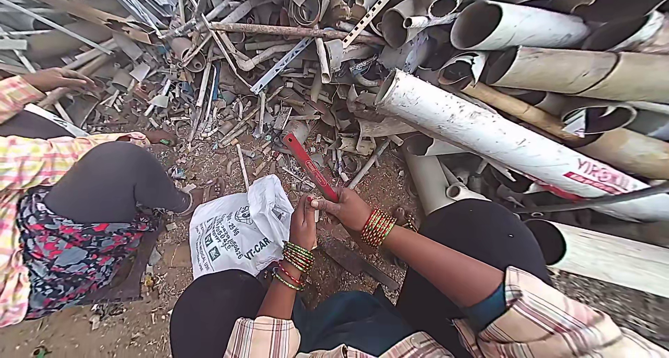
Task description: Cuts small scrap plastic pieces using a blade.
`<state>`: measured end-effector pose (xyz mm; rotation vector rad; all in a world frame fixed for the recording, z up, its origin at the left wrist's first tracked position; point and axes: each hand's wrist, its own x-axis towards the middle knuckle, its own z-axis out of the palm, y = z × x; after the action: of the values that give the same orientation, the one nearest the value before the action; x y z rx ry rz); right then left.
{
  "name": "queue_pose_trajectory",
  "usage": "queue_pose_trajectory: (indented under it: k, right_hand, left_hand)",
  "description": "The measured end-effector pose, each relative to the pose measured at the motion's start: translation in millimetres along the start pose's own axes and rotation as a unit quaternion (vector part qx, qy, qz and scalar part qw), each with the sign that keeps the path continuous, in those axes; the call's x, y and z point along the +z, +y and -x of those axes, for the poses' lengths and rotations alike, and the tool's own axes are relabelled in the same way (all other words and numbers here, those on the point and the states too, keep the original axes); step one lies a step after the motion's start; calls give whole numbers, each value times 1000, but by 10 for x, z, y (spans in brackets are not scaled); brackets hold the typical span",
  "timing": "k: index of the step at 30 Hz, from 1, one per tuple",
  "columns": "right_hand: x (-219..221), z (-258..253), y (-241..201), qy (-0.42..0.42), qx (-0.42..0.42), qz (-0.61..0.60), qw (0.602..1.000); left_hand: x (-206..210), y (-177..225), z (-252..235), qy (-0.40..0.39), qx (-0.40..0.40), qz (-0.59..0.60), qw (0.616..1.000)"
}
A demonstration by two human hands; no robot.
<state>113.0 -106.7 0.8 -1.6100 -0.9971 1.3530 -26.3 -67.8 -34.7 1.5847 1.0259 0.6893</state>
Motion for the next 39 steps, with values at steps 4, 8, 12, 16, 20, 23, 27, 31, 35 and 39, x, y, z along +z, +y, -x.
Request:
queue_pose_trajectory:
  k: [4, 8, 12, 16, 20, 23, 27, 31, 35, 39]
  right_hand:
    - [33, 26, -7, 0, -21, -52, 998]
    - [34, 47, -6, -25, -54, -84, 995]
    - [-8, 46, 22, -66, -79, -100, 990]
    - [-29, 48, 59, -96, -103, -132, 981]
    - [-40, 61, 86, -126, -124, -195, 965]
    - [-39, 69, 83, -148, -132, -242, 950]
    - [-15, 56, 127, -174, -114, -302, 931]
    - [28, 54, 156, -192, -105, -376, 901]
    - [38, 47, 154, -167, -107, -419, 886]
    - [21, 62, 14, -31, -85, -352, 932]
  left_hand:
    - [10, 4, 13, 16, -5, 51, 999]
    - [28, 50, 23, 3, -79, 158, 984]
    - [-16, 168, 50, -32, -138, 230, 963]
    - [-58, 202, 52, -70, -170, 315, 931]
    - [-145, 115, 34, -144, -177, 421, 878]
    - [-183, 71, 26, -193, -156, 468, 848]
    - [-202, -42, 9, -256, -129, 521, 804]
    - [-192, -124, -23, -315, -107, 579, 745]
    - [-162, -146, -53, -330, -73, 607, 720]
    - [-132, -112, -52, -266, -79, 568, 775]
